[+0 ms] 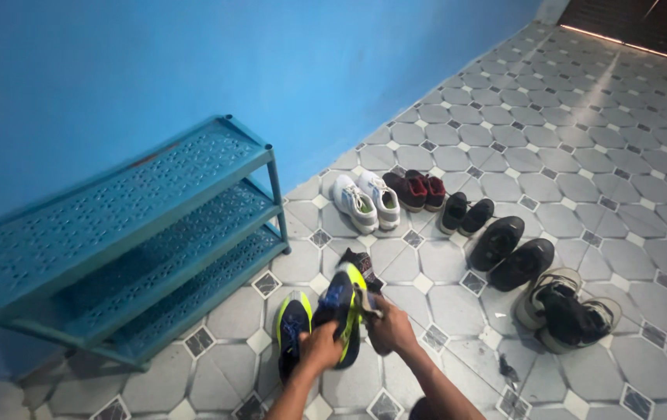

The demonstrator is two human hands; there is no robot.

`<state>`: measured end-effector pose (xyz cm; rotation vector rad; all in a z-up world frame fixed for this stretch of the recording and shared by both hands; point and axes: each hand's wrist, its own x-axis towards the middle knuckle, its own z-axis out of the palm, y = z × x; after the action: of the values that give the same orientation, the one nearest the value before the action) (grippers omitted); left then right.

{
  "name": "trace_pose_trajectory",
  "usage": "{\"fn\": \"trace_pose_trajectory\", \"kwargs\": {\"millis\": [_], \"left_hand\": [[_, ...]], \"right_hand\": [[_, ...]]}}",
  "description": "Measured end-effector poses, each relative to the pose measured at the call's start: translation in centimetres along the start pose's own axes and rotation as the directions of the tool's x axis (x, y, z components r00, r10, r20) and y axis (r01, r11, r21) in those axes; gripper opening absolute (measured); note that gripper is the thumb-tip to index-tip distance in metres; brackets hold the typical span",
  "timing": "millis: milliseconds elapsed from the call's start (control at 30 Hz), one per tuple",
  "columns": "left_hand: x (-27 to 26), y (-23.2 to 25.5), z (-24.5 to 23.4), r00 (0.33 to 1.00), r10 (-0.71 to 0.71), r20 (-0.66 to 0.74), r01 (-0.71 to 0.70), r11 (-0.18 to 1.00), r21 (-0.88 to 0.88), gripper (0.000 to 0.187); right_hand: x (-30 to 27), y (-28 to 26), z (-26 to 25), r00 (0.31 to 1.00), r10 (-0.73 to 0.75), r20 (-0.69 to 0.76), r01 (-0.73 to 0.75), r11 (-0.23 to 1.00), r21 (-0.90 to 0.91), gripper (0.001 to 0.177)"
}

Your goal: The person sits on the floor and wipes a pair of blue and neon-yellow sneakers with a cloth, then places them on a blue shoe rack. The person also folds a dark patterned cloth and places it on the rack.

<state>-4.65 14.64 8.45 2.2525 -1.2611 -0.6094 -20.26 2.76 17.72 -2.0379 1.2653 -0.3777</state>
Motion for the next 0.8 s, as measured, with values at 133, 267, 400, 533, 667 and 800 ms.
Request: {"fn": "trace_pose_trajectory", "kwargs": {"millis": [133,267,400,533,667,800], "left_hand": [[0.8,1.9,-2.6,0.988,0.091,-0.124,-0.103,0.991,-0.089,0.043],[0.5,4.8,-5.3,0.987,0.065,-0.149,-0.086,0.987,-0.137,0.040],[-1.2,5.1,-7.3,0.969,0.111,-0.219,-0.146,0.978,-0.152,0.040],[-1.7,4.9,-8.2,0.911,0.217,-0.351,-0.281,0.950,-0.140,0.043],[-1.2,5.3,-9.2,0.929,0.174,-0.326,-0.222,0.968,-0.116,0.044],[0.9,5.4,-10.2,0.943,0.137,-0.302,-0.190,0.970,-0.153,0.048]], "right_hand": [[-3.2,-4.6,-1.5,0.955,-0.171,-0.242,0.159,0.985,-0.071,0.051],[-5.6,-7.9,-2.2,0.908,-0.383,-0.168,0.369,0.923,-0.107,0.066],[-5.6,-10.0,-2.7,0.860,-0.460,-0.222,0.448,0.888,-0.104,0.066],[-4.7,-10.6,-3.0,0.876,-0.396,-0.275,0.373,0.918,-0.134,0.062],[-4.0,-10.5,-3.6,0.883,-0.432,-0.183,0.418,0.901,-0.113,0.067],[-3.4,-10.2,-3.4,0.826,-0.530,-0.192,0.538,0.843,-0.014,0.073]]}}
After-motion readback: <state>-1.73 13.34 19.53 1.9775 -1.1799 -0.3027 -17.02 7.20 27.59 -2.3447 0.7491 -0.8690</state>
